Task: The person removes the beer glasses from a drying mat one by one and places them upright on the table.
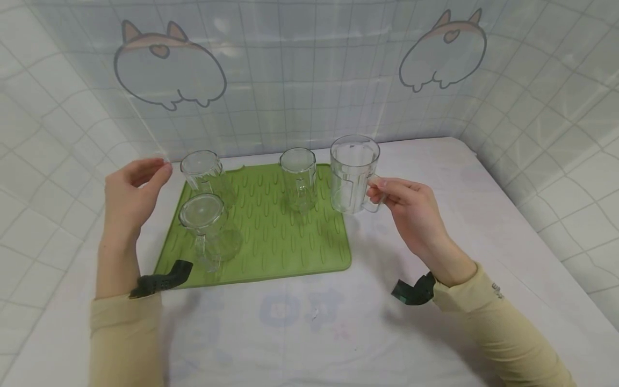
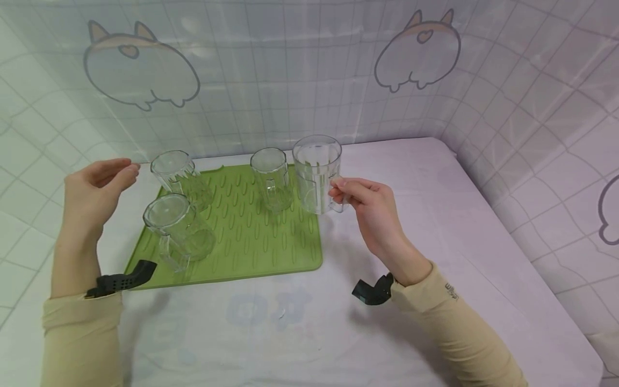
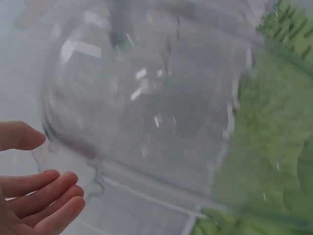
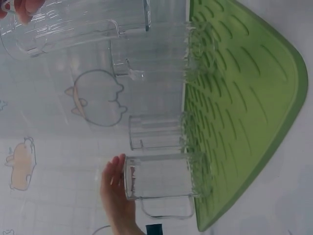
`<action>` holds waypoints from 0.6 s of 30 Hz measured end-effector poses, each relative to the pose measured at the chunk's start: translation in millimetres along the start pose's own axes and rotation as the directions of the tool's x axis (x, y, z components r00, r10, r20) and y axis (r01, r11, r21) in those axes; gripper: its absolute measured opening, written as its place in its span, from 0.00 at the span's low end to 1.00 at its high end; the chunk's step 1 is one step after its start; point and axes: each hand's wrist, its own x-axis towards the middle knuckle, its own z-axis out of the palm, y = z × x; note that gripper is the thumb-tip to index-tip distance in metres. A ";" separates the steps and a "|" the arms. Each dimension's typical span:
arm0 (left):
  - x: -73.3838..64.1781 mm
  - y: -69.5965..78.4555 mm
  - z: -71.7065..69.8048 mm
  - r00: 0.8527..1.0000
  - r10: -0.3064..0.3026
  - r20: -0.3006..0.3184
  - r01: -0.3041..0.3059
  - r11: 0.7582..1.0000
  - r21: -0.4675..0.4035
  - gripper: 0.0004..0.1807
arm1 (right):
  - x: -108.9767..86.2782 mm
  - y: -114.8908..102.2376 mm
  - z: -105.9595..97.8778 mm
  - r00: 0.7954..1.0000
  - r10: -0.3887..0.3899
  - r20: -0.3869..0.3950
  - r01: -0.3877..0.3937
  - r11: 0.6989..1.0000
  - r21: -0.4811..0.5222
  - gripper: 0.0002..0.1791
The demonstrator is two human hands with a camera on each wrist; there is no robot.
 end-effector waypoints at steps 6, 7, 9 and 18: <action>12.0 -33.8 -3.3 0.987 -0.117 0.107 0.114 0.993 0.032 0.31 | -0.1 -1.5 -0.8 1.000 -0.002 -0.011 0.002 1.000 -0.003 0.08; 13.7 -39.8 -3.3 0.983 -0.129 0.131 0.124 0.991 0.043 0.33 | -0.1 -1.5 -1.1 1.000 -0.003 -0.010 0.003 1.000 -0.001 0.08; 16.1 -51.2 -3.0 0.976 -0.134 0.173 0.125 0.990 0.061 0.34 | 0.1 -1.4 -1.7 1.000 -0.006 -0.011 0.006 1.000 -0.001 0.08; 21.6 -86.6 -0.2 0.915 -0.204 0.348 0.174 0.978 0.115 0.44 | 2.8 -0.9 -4.5 1.000 -0.014 -0.012 0.014 1.000 0.005 0.08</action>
